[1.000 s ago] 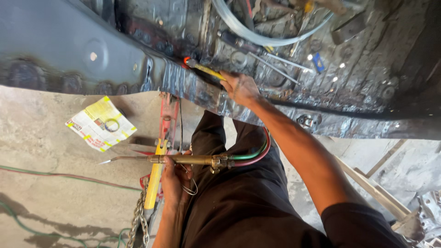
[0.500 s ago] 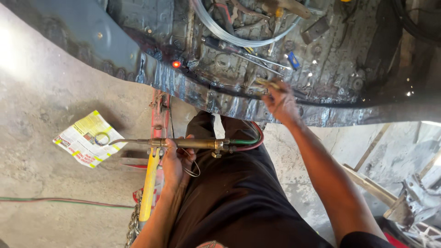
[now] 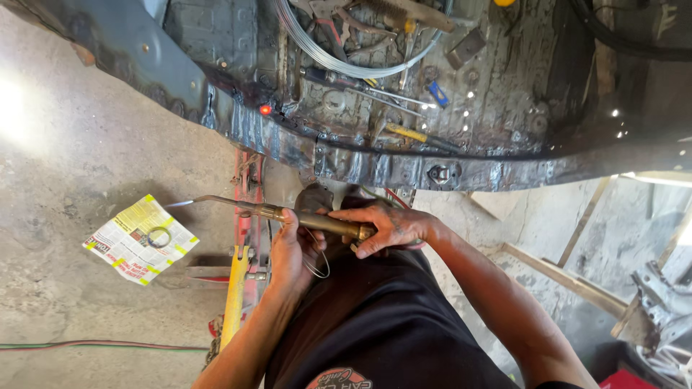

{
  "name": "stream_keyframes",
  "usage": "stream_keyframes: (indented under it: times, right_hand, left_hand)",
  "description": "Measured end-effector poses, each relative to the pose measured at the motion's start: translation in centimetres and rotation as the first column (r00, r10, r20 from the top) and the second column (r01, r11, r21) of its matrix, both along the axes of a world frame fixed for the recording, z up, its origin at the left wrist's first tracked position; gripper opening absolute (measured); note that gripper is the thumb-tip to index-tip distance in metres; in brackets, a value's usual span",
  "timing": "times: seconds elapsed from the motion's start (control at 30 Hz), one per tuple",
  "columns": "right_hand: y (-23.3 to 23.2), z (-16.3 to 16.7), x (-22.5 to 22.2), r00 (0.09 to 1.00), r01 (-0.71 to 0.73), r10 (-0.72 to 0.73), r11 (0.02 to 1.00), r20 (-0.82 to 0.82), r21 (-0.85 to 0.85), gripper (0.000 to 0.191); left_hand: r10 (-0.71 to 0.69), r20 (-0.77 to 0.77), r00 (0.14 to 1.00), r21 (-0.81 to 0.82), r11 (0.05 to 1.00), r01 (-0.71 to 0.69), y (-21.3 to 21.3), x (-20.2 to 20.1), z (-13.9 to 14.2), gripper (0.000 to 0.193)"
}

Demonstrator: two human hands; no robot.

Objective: The person uses a welding torch and filler wire to weld seams on the underside of a car frame. They feed the wire into the molten pool while moving the torch along the joint, creating a continuous weld bead.

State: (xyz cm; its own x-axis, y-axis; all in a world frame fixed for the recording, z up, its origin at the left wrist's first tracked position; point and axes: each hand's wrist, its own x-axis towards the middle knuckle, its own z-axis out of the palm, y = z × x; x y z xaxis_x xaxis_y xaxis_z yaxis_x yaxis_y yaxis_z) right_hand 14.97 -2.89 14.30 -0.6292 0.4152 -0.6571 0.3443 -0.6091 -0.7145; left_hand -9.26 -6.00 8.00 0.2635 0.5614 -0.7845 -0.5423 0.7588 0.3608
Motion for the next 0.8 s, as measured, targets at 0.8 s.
stream_keyframes:
  times: [0.8]
  right_hand:
    - [-15.9,0.8,13.4,0.486,0.861,-0.854,0.504,-0.184,-0.069,0.09]
  left_hand:
    - [-0.05,-0.096,0.994,0.18,0.981,0.067,-6.2,5.5,0.7,0.037]
